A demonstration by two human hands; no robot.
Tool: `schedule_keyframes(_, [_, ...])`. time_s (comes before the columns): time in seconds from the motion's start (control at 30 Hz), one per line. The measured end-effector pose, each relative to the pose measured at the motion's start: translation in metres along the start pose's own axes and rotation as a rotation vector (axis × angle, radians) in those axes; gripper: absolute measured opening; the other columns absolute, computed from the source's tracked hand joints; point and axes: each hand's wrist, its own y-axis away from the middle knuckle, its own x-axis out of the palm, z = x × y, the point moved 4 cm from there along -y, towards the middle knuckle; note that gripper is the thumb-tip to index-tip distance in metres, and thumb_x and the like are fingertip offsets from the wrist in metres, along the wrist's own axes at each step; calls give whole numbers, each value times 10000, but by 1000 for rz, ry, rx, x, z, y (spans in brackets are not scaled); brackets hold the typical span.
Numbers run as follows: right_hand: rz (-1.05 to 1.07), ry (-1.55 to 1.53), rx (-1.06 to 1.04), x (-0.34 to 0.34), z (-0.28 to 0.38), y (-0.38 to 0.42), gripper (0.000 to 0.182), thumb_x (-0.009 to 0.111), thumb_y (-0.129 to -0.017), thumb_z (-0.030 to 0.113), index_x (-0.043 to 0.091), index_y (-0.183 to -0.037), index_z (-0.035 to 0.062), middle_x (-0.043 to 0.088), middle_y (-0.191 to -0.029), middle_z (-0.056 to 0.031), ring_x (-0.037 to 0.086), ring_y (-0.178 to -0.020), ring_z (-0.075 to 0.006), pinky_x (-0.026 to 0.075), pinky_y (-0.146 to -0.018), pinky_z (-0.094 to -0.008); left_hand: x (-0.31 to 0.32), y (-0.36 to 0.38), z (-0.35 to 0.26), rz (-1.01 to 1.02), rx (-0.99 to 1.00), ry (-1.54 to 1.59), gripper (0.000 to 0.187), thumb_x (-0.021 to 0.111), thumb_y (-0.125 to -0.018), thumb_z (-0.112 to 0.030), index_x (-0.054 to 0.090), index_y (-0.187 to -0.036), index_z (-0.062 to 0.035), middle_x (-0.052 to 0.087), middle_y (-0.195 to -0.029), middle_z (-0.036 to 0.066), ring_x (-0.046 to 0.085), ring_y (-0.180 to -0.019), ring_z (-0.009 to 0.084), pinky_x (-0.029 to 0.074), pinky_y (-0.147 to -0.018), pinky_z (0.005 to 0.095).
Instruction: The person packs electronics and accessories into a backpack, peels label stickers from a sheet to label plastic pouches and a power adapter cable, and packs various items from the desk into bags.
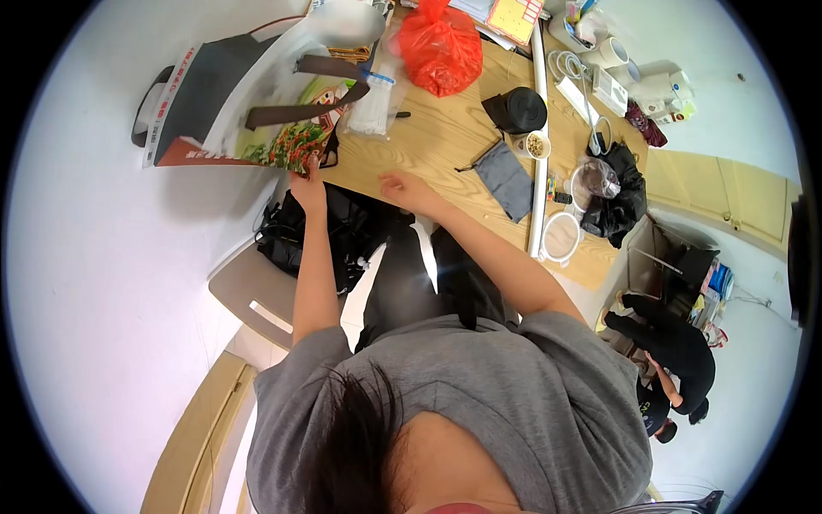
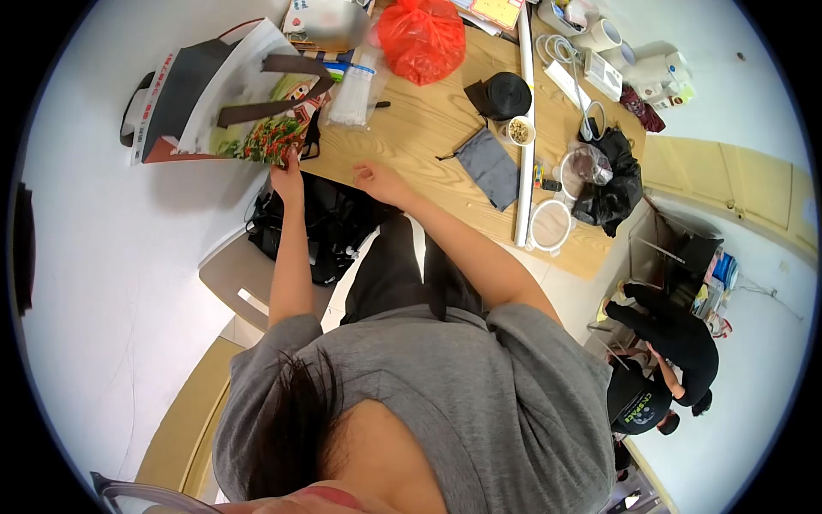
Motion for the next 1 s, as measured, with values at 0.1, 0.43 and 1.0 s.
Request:
schedule_keyframes(0.1, [-22,-2,-64,-4,2,-4,429,592,-836,227,504,-1220,58,607,-1020,-96,588,-876,-178,483,-745,-288,16,0,24,200,-401,319,465,589,-862,-381,570,-884,83,590,-669,108,613,-528,226,499,-532,334])
schedule_keyframes(0.43, [-707,245,-624,-26,30,-91,642,589,-773,60,328,-1360,71,599,-1093,-157,612,-911,-241,482,-788,-312,2,12,11,392,-347,219,434,626,-849,-290,580,-670,103,580,-550,106,637,-554,181,444,-511,335])
schedule_keyframes(1.0, [-592,540,-82,-67,64,-146,265,638,-734,217,645,-958,75,652,-816,-128,635,-817,-263,487,-678,-400,-7,-17,45,380,-176,-218,430,617,-839,-265,623,-627,109,613,-537,142,617,-502,253,471,-502,374])
